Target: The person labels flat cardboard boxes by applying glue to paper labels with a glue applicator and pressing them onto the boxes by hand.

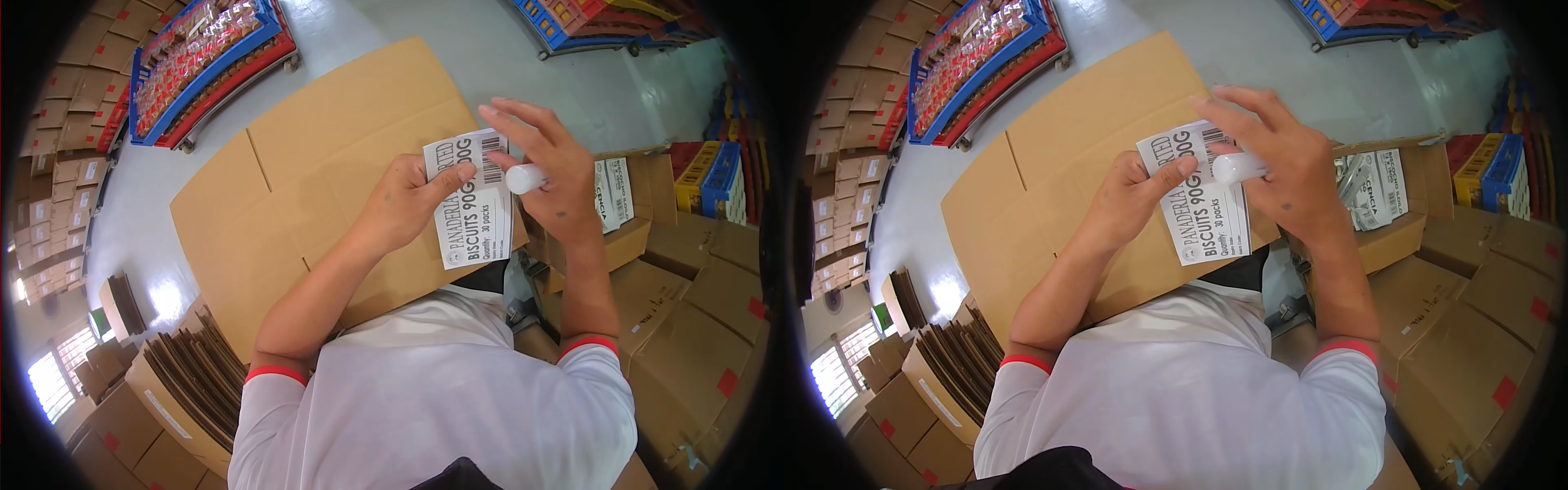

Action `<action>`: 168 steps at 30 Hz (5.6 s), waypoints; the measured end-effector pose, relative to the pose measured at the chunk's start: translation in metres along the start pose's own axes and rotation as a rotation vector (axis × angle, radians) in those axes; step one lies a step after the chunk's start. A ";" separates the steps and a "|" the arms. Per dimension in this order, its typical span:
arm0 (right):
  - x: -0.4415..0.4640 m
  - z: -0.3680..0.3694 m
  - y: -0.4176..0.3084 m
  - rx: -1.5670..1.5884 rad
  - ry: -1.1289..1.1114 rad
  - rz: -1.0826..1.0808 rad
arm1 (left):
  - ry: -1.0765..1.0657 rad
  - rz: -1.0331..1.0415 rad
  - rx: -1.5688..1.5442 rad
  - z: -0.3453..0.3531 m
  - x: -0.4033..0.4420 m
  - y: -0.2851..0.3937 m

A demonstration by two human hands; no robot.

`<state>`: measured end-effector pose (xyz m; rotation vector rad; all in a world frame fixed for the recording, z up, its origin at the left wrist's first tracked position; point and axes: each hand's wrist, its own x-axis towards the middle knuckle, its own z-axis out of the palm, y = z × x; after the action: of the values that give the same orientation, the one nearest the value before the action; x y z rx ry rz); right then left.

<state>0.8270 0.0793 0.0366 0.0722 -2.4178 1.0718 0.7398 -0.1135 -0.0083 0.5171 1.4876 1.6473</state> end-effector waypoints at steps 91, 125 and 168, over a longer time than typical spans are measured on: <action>-0.164 -0.134 0.152 -0.006 -0.235 1.225 | 0.129 0.182 0.149 -0.031 -0.028 -0.043; 0.029 0.164 0.035 1.162 0.140 0.607 | 0.104 0.330 0.736 -0.128 -0.075 -0.032; 0.069 0.189 -0.014 0.199 -0.432 0.032 | 0.191 0.369 1.549 -0.030 -0.076 -0.072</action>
<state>0.6914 -0.0543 -0.0310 0.3667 -2.6813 1.4310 0.7815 -0.1957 -0.0658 1.5040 2.7530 0.4170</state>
